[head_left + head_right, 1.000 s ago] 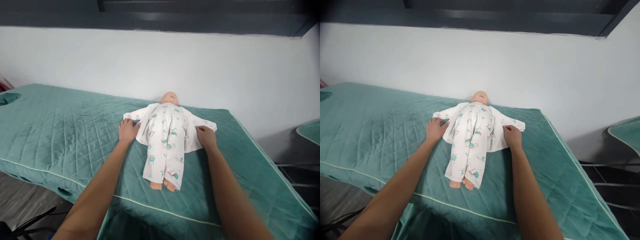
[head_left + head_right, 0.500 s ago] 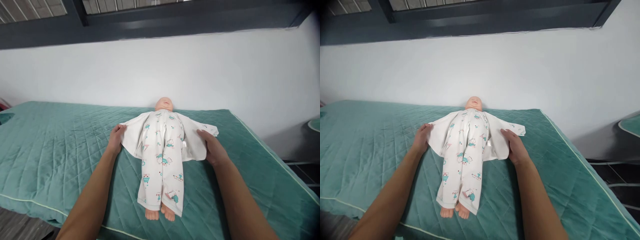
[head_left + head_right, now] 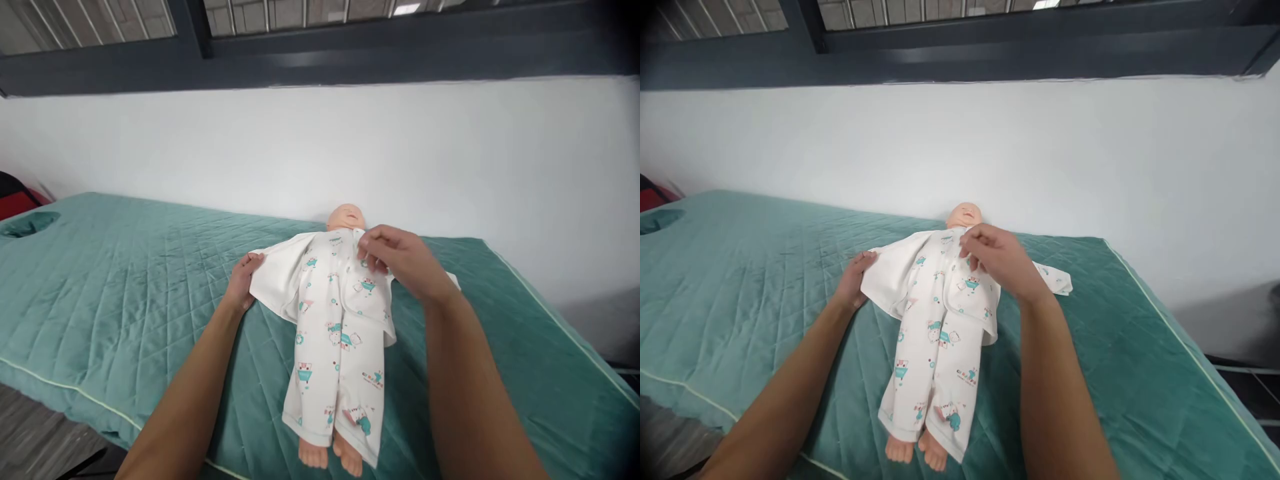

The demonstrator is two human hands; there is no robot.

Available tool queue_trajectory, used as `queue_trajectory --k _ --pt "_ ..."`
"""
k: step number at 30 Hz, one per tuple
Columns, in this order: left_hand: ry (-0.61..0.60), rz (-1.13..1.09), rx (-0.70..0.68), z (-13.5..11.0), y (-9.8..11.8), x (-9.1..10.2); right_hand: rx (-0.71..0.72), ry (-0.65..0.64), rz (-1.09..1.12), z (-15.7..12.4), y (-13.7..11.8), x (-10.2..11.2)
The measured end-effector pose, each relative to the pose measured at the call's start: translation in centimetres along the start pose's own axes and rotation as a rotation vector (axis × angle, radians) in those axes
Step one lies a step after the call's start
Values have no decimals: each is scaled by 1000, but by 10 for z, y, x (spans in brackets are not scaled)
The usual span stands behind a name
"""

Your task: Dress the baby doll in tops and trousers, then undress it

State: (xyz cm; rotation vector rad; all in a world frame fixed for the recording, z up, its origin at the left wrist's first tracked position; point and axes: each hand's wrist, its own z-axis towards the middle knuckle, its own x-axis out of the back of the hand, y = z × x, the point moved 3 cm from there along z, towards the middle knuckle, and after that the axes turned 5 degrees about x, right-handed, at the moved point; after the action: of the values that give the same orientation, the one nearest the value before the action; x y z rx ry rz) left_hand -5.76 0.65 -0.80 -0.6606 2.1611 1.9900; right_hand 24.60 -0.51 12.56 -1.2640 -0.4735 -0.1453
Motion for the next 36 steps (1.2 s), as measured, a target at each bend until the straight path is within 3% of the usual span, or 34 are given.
queue_trajectory --k 3,5,8,11,13,14,17,20,22,26,31,33,36 --pt "-60 -6 75 -3 1 -5 15 421 -52 5 28 0" --pt "-85 -29 111 -5 4 -12 40 532 -137 6 44 -6" --pt "-100 -95 68 -8 16 -34 48 465 -135 9 56 -15" --pt "-140 -104 9 -22 30 -74 3 367 -83 11 59 -18" --pt "-141 105 -97 -38 41 -102 -3 326 -77 12 62 -16" --pt "-192 278 -152 -47 45 -116 -3 308 -83 13 63 -15" --pt "-496 682 -240 -68 51 -145 4 245 -113 16 70 -15" --pt "-673 748 -143 -63 52 -150 9 201 -111 18 75 -17" --pt "-597 691 -98 -43 53 -148 9 202 -98 19 76 -18" --pt "-237 657 -277 6 53 -150 8 192 -89 21 76 -18" --pt "-13 743 -357 38 36 -160 -17 197 -74 22 77 -19" --pt "58 760 -363 41 32 -157 -26 210 -51 22 77 -19" --pt "11 802 -306 36 31 -151 -33 237 -29 21 76 -20"
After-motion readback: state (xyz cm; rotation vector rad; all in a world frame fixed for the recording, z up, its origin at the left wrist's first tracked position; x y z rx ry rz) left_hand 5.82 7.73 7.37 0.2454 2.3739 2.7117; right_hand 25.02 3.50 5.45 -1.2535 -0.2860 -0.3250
